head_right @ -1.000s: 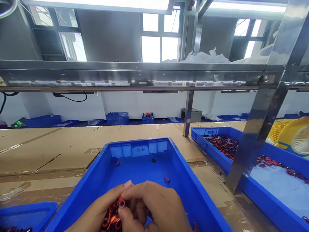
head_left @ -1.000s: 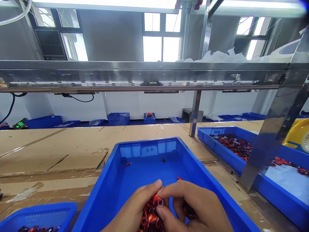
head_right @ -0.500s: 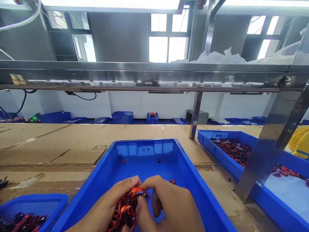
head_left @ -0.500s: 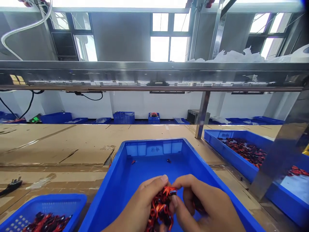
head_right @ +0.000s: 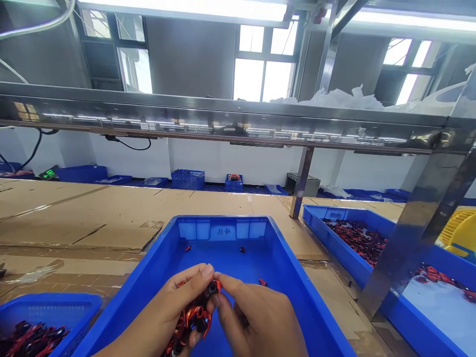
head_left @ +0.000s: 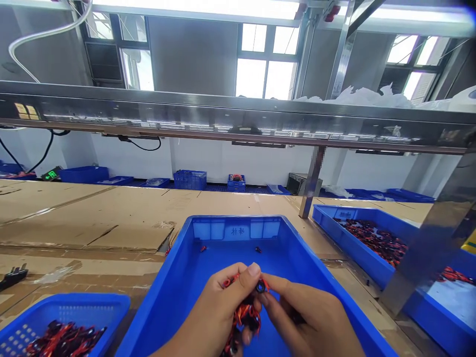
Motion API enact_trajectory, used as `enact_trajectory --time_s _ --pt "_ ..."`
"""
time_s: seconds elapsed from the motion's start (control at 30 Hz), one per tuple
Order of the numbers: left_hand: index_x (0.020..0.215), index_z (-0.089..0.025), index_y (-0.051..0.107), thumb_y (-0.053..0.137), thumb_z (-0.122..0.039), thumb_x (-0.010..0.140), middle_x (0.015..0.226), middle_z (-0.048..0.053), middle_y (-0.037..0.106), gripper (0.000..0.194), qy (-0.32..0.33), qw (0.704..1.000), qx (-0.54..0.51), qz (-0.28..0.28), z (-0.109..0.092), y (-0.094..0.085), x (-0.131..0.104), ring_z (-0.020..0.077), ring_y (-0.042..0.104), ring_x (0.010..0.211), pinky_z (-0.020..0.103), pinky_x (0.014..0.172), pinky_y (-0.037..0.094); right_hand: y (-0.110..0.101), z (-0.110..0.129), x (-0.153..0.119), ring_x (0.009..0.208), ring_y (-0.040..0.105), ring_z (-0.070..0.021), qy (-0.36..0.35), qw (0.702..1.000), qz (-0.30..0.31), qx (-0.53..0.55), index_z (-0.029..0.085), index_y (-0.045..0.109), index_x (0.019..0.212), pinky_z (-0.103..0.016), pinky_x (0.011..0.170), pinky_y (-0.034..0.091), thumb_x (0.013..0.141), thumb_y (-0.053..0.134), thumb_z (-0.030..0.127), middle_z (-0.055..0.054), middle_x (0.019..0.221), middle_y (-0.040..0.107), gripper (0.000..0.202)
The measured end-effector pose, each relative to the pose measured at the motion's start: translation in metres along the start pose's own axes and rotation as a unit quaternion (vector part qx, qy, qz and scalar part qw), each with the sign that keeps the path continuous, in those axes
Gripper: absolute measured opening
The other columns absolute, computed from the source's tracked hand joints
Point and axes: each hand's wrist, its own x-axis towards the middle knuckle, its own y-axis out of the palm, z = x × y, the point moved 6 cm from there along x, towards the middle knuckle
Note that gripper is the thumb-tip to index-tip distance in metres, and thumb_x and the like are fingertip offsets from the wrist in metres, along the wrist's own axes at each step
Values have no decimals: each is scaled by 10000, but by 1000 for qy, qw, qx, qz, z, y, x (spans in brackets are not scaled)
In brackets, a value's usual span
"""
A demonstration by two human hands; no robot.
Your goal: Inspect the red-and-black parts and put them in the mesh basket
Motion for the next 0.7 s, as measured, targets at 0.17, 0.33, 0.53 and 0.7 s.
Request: enact_trajectory --time_s 0.17,0.33,0.53,0.7 --pt "747 -198 506 546 -731 772 518 -26 526 535 9 1000 -7 -5 2 0 2 59 376 319 127 244 309 3 -5 1 691 709 -121 24 996 23 78 347 632 1253 -187 645 533 950 543 262 40 878 768 327" --pt "760 -204 509 526 -710 801 542 -24 529 508 12 1000 -3 4 0 0 2 64 386 340 125 248 302 2 -6 3 692 702 -121 28 996 24 86 402 603 1275 -200 667 538 954 544 264 70 875 762 354" --pt "750 -210 495 560 -608 840 554 -31 534 413 37 999 11 -24 -5 -1 -5 51 378 340 104 275 264 2 -3 2 563 602 -111 15 994 13 104 340 677 1189 -192 558 463 961 544 291 55 691 691 269" --pt "720 -188 516 554 -630 825 570 -28 553 456 42 998 0 -50 -10 6 -6 29 371 334 93 302 212 -9 -15 16 510 553 -117 117 987 31 102 233 738 1034 -214 533 419 944 533 358 40 570 615 257"
